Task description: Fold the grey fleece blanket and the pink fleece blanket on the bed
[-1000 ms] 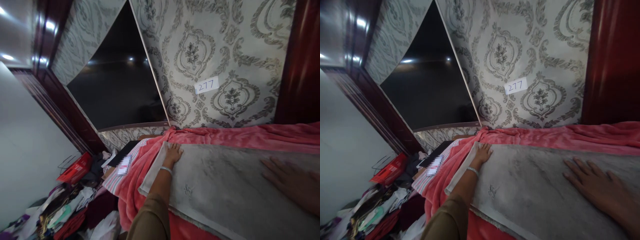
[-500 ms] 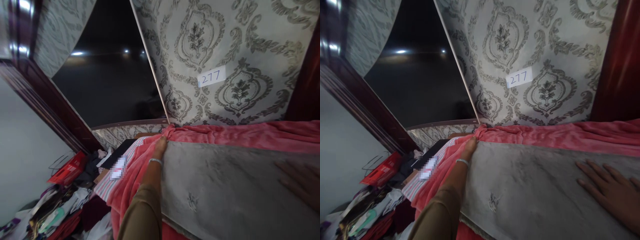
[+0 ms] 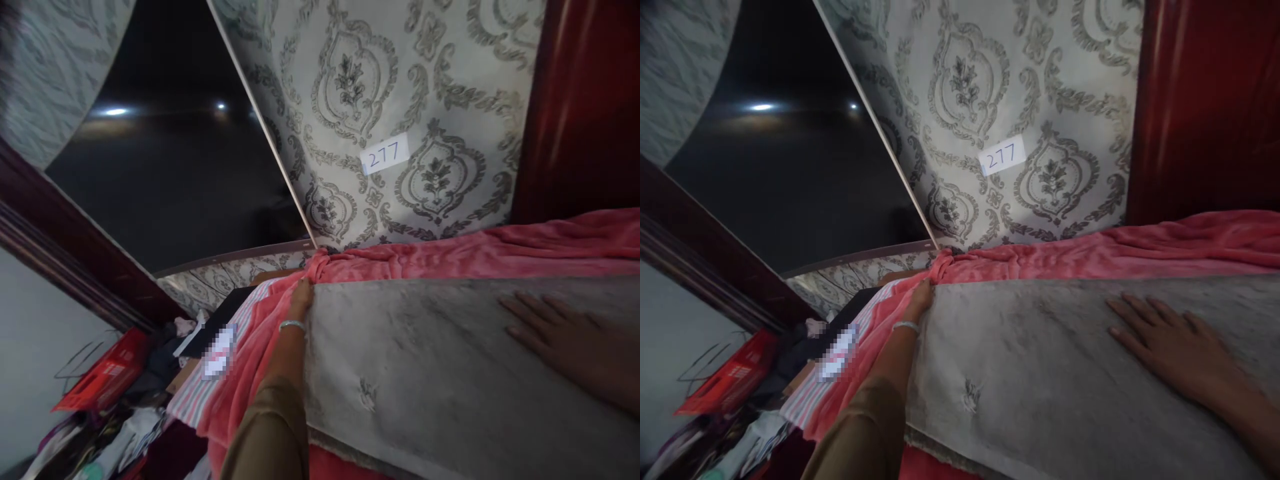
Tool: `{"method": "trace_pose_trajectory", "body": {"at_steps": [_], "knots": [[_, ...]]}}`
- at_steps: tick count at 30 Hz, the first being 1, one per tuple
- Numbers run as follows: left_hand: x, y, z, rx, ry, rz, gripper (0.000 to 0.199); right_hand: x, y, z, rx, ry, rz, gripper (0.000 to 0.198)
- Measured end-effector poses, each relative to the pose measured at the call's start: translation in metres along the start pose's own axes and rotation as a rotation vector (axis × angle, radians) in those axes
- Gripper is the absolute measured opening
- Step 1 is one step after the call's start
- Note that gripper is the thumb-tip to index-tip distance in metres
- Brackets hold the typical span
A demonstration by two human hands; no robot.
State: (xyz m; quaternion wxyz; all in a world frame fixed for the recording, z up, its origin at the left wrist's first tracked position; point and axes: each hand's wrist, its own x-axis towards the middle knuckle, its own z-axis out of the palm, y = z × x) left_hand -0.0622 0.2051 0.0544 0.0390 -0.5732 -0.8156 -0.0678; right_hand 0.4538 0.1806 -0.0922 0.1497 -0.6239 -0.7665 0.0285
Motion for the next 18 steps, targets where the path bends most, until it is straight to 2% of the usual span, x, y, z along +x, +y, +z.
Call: {"method": "trace_pose_trajectory", "body": {"at_steps": [3,5,7,11,14,18], "knots": [[-0.023,0.026,-0.008,0.020,0.049,0.090,0.043,-0.003,-0.022,-0.028,-0.088,-0.147,0.051,0.096],[-0.048,0.045,-0.002,0.017,0.046,0.225,0.049,-0.004,-0.031,-0.039,-0.112,-0.184,0.063,0.093],[-0.075,0.058,0.011,0.011,-0.025,0.346,0.055,-0.004,-0.036,-0.046,-0.117,-0.191,0.064,0.091],[-0.105,0.065,0.030,0.025,-0.143,0.302,0.063,-0.006,-0.040,-0.054,-0.097,-0.199,0.073,0.085],[-0.106,0.064,0.030,0.044,-0.143,0.288,0.064,-0.007,-0.043,-0.058,-0.090,-0.197,0.067,0.081],[-0.101,0.063,0.026,0.053,-0.126,0.285,0.063,-0.003,-0.050,-0.057,-0.023,-0.125,0.009,0.076]]}}
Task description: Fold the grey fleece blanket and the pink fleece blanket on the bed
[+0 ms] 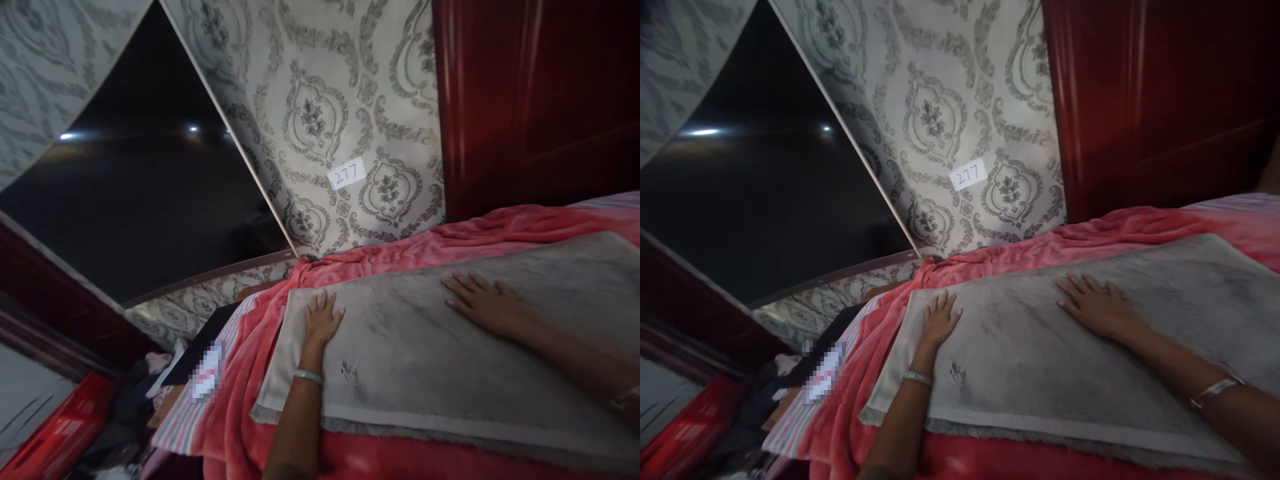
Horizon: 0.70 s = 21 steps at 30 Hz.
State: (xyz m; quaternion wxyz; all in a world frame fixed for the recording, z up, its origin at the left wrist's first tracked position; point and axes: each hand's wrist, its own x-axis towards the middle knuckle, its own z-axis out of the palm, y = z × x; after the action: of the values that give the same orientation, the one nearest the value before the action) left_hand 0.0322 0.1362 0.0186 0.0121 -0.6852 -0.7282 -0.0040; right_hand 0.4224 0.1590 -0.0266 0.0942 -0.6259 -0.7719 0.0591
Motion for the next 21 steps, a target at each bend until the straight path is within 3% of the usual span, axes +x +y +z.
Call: {"method": "trace_pose_trajectory", "body": {"at_steps": [4,6,14,18,21], "knots": [[0.003,-0.001,0.000,0.024,0.012,0.005,0.062,0.018,0.010,-0.006,0.056,0.011,-0.193,0.070],[0.005,-0.001,0.001,0.036,0.016,0.003,0.061,0.027,0.032,-0.013,0.048,0.002,-0.184,0.070],[0.011,0.001,-0.003,0.063,-0.013,-0.013,0.062,0.015,0.153,-0.039,-0.014,0.102,0.202,0.075],[0.009,0.002,-0.002,0.068,-0.015,-0.013,0.062,0.002,0.187,-0.047,-0.018,0.202,0.307,0.079],[0.007,0.002,-0.002,0.068,-0.014,-0.017,0.062,-0.001,0.196,-0.054,-0.011,0.214,0.393,0.083]]}}
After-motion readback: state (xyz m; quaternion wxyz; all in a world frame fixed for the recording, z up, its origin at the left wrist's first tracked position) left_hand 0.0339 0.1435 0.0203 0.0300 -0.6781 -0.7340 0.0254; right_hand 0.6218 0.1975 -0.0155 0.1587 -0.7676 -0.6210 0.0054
